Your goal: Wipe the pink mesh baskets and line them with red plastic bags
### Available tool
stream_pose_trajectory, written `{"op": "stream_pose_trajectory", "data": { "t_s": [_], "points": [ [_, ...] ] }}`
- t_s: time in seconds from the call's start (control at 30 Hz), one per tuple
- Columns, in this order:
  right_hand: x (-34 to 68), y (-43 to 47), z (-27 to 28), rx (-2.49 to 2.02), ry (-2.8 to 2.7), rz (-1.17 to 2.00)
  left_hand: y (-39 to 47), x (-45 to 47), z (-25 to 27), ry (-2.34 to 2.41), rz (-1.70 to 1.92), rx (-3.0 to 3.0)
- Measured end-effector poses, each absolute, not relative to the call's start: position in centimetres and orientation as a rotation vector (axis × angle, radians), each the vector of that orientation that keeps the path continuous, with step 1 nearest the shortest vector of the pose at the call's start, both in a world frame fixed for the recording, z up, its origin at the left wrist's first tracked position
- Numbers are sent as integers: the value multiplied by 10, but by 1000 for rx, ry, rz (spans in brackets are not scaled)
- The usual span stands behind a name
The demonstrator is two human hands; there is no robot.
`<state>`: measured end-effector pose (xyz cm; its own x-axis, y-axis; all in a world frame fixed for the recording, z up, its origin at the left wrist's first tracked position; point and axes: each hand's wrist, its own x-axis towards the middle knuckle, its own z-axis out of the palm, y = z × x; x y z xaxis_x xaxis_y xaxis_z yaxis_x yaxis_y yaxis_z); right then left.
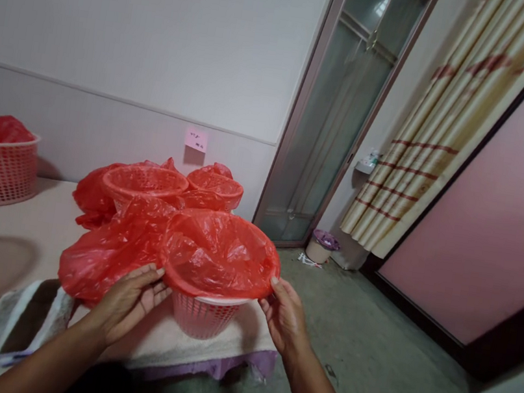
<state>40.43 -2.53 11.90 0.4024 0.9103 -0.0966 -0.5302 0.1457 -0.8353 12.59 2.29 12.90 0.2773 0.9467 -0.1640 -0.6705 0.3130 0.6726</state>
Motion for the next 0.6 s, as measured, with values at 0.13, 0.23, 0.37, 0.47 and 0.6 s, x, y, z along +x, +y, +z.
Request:
{"op": "stream_pose_trajectory", "data": {
  "t_s": [0.13, 0.23, 0.37, 0.47, 0.6],
  "points": [
    [402, -25, 118, -852, -527, 1155, 23, 127, 127, 591, 1173, 512],
    [402, -27, 115, -805, -526, 1191, 25, 127, 125, 576, 1180, 503],
    [403, -29, 110, -761, -556, 1204, 28, 127, 122, 564, 1187, 499],
    [402, -31, 107, -763, -562, 1214, 30, 127, 119, 567, 1195, 503],
    [400, -32, 101, -795, -571, 1237, 30, 126, 115, 563, 1201, 517]
  ]
}}
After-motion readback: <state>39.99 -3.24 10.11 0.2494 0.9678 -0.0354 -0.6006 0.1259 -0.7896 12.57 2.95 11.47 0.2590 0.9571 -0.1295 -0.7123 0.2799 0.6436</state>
